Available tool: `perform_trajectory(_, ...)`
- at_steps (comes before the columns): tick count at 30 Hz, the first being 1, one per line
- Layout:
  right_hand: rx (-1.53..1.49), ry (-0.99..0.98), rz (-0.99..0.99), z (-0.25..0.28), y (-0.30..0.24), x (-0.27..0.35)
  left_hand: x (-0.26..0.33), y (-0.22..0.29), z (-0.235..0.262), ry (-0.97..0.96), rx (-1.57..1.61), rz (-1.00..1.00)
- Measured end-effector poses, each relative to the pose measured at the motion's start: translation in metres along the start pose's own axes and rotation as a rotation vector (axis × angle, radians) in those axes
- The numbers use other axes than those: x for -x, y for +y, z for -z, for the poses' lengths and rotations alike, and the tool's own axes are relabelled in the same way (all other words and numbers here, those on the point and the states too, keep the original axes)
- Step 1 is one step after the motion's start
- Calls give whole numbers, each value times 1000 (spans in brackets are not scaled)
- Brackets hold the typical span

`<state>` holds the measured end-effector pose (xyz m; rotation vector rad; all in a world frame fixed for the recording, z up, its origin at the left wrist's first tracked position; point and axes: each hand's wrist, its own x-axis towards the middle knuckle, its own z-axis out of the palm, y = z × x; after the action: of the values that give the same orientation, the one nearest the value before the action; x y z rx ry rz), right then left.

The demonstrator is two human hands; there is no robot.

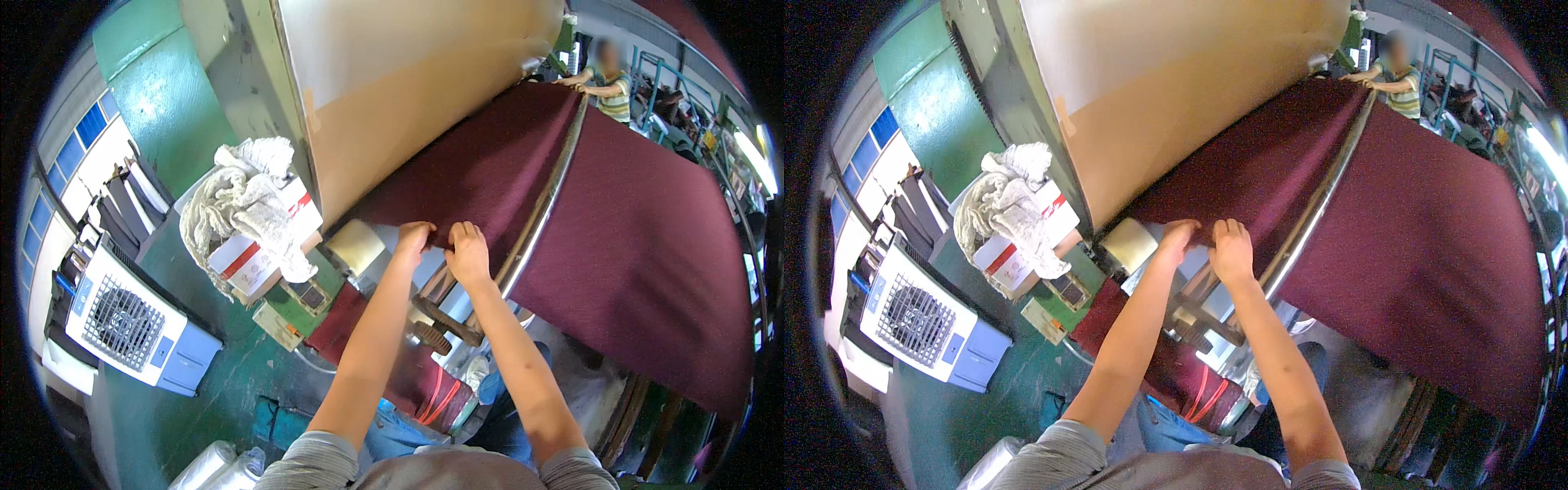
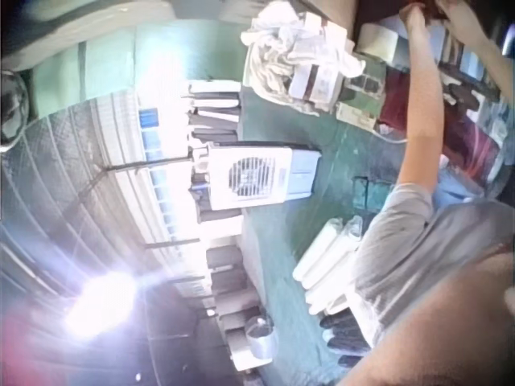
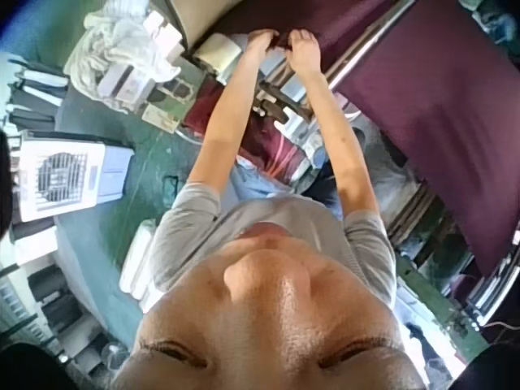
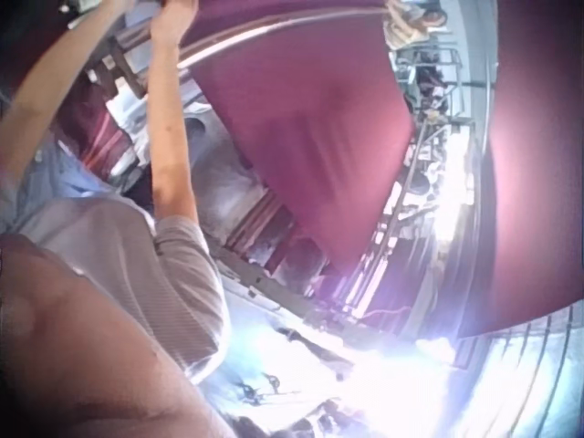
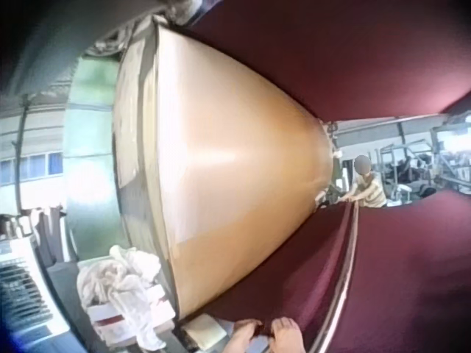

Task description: The person applies adhesive tape to the edge of a maroon fabric sheet as it feeds through a machine. They repeatedly pull tape from a roll and press it along the fabric edge to secure it.

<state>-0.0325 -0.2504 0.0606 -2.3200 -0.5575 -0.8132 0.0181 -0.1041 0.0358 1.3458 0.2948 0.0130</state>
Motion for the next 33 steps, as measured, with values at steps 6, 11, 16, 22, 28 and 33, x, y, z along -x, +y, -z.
perform_trajectory(6,366,102,-95,-12,20,8,-16,-6,12,144,114,29)
perform_trajectory(11,228,13,135,-1,6,7,-12,-4,9,36,66,2)
perform_trajectory(16,64,-53,118,9,-4,8,17,1,-5,-305,60,20)
perform_trajectory(22,237,100,-316,9,-7,4,-11,6,21,119,-27,60)
perform_trajectory(28,182,-45,-138,-1,4,10,-20,3,13,301,54,68)
perform_trajectory(33,208,-26,141,-8,-9,5,-28,-10,29,-23,172,-46)
